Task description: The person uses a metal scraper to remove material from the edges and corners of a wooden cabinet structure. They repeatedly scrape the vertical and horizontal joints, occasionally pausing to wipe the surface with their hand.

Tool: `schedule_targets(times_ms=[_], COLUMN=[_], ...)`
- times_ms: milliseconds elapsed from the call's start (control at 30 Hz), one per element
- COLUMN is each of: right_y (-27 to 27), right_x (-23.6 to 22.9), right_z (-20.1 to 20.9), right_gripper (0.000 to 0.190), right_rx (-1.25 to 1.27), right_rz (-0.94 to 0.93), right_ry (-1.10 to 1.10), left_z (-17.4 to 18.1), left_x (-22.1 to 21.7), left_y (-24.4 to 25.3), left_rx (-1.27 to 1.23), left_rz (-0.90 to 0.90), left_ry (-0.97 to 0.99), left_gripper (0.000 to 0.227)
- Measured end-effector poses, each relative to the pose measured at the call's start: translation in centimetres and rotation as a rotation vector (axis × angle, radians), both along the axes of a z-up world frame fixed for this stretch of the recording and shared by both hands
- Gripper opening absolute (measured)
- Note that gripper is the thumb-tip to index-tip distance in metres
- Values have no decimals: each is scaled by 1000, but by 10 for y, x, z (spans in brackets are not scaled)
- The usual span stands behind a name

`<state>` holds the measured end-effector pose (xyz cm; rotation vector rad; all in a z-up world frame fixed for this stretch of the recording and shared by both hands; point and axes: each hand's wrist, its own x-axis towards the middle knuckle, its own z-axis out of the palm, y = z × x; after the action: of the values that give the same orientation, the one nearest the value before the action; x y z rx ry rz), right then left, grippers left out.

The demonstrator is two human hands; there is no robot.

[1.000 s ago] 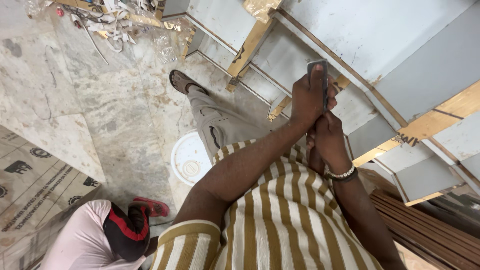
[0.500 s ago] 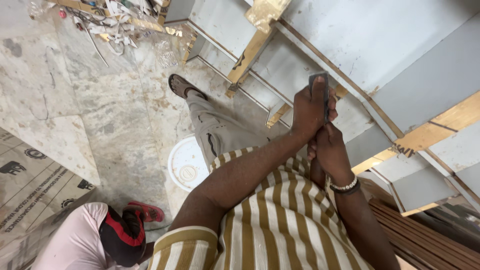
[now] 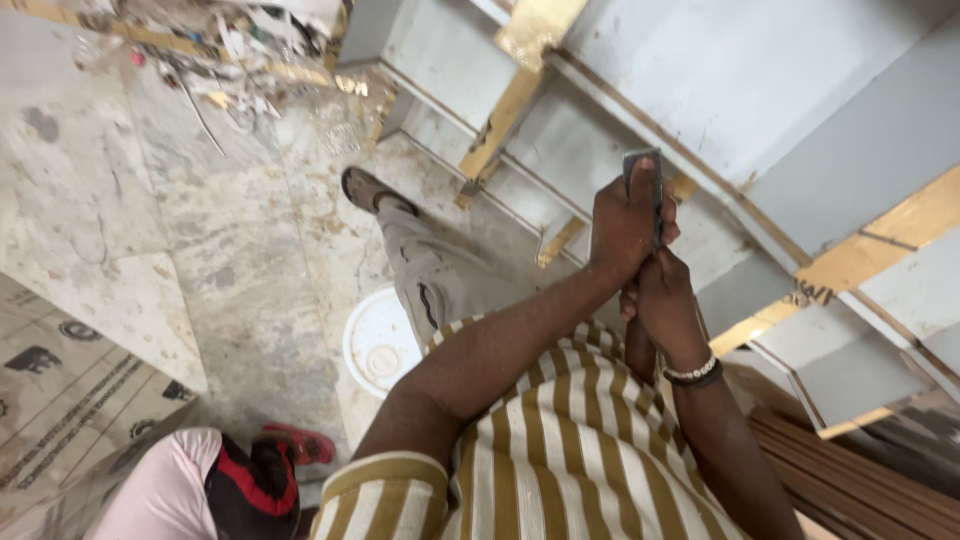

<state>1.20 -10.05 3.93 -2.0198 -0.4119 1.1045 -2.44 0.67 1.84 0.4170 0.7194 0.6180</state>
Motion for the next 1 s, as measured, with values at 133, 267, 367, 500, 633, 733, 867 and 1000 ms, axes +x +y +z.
schedule_targets(times_ms=[133,267,367,500,633,733,867,1000], right_y=[-7,10,0,9,4,15,6,19], right_x=[-3,3,0,-2,-2,4,-4,10], right_z=[-3,-2,2,0,-2,-7,-11,-10], right_gripper=[24,24,25,24,22,24,27,30], right_rx=[27,42,21,-12,28,37,31,44], right_rz=[-7,-15,-20,-79,-26,-13,-39,3], right_ry=[3,11,13,17,-5,-16,8,-19], left_z=[-3,-3,-7,-2,0,0,-2,-1], left_x=[-1,8,7,5,5,6,-2,8], left_y=[2,13,5,12,8,21,21,28], left_rx=[12,-12,-17,-11,53,36,103,123], left_rz=[-39,-5,-22,-41,-37,-7,-11,16], left_ry=[-17,-53,-53,-25,7,-31,-4,-13], left_gripper=[51,48,49,50,50,50,51,54])
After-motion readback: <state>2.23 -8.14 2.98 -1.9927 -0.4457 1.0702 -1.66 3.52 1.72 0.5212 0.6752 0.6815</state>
